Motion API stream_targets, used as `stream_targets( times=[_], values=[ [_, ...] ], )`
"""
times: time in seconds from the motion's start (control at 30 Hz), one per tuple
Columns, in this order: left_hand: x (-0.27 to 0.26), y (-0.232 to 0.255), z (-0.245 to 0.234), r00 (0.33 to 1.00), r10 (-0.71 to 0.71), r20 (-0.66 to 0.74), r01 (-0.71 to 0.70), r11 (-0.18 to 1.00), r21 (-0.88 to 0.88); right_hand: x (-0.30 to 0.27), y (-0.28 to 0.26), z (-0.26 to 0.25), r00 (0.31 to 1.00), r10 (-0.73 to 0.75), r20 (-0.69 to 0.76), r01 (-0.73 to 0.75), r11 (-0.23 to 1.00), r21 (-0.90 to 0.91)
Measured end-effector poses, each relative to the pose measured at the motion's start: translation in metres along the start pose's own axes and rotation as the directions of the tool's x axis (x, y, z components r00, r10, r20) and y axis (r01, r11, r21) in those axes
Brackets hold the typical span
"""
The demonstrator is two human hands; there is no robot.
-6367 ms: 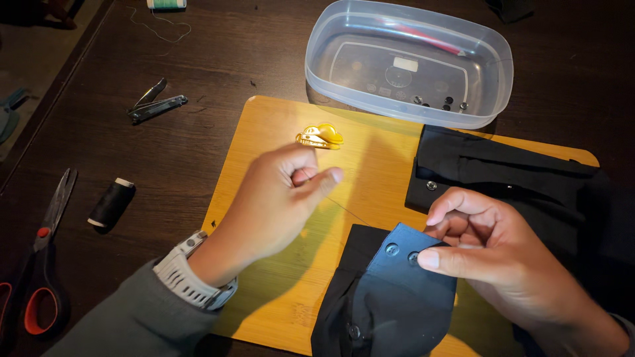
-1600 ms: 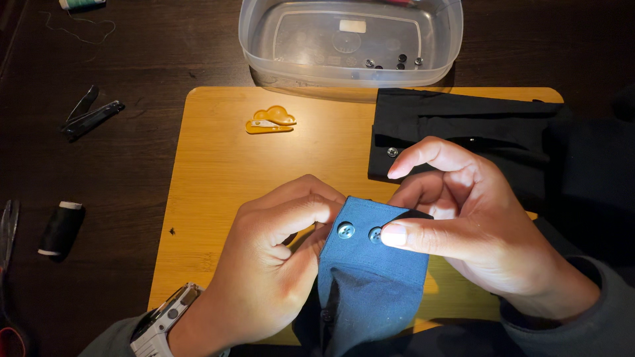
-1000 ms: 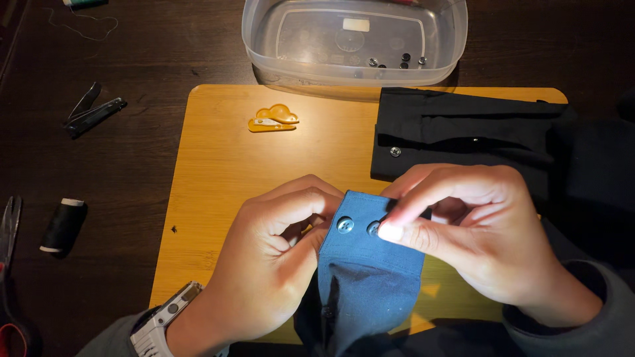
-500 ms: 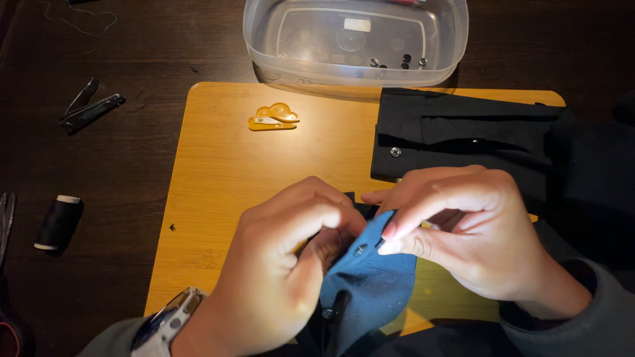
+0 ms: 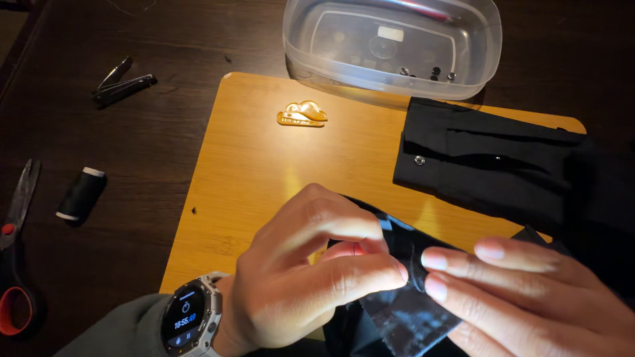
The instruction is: The person sews a button onto a dark blue fabric cuff using a needle and thread. They repeatedly pass the needle through the buttonholes and fabric, pull the thread taut, and adjust the fabric as needed. The person finishes by tying off the thread and trimming the excess with scissors.
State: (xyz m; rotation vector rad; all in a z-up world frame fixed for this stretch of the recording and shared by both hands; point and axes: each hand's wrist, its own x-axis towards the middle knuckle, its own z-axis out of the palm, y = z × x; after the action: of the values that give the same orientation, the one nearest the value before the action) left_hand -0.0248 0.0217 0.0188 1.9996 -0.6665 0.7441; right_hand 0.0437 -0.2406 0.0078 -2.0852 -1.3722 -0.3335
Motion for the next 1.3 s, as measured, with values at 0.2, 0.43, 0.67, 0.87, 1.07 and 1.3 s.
stream_targets(
  times=[0.2, 0.43, 0.67, 0.87, 1.07, 1.3],
  values=[
    [-0.001, 0.006, 0.01, 0.99, -0.129, -0.053, 0.124, 0.988, -0.097, -0.019, 0.006, -0.004, 0.995, -0.021, 0.097, 0.026, 0.998, -0.049],
    [0.003, 0.009, 0.005, 0.993, -0.117, 0.018, 0.118, 0.984, -0.133, -0.016, 0.01, -0.007, 0.985, -0.1, 0.142, 0.107, 0.993, -0.045],
    [0.005, 0.007, 0.0, 0.996, -0.035, 0.079, 0.043, 0.994, -0.102, -0.013, 0.007, -0.006, 0.989, -0.082, 0.125, 0.089, 0.995, -0.048],
    [0.005, 0.005, 0.0, 0.997, -0.015, 0.071, 0.021, 0.996, -0.083, -0.013, 0.003, -0.007, 0.992, -0.047, 0.12, 0.054, 0.997, -0.061],
    [0.004, 0.005, -0.003, 0.993, -0.025, 0.115, 0.039, 0.992, -0.117, -0.007, 0.005, -0.004, 0.992, -0.089, 0.085, 0.093, 0.995, -0.043],
    [0.006, -0.002, 0.01, 0.989, -0.14, 0.037, 0.144, 0.984, -0.107, 0.038, 0.005, 0.009, 0.999, -0.011, -0.053, 0.031, 0.923, 0.382]
  ],
)
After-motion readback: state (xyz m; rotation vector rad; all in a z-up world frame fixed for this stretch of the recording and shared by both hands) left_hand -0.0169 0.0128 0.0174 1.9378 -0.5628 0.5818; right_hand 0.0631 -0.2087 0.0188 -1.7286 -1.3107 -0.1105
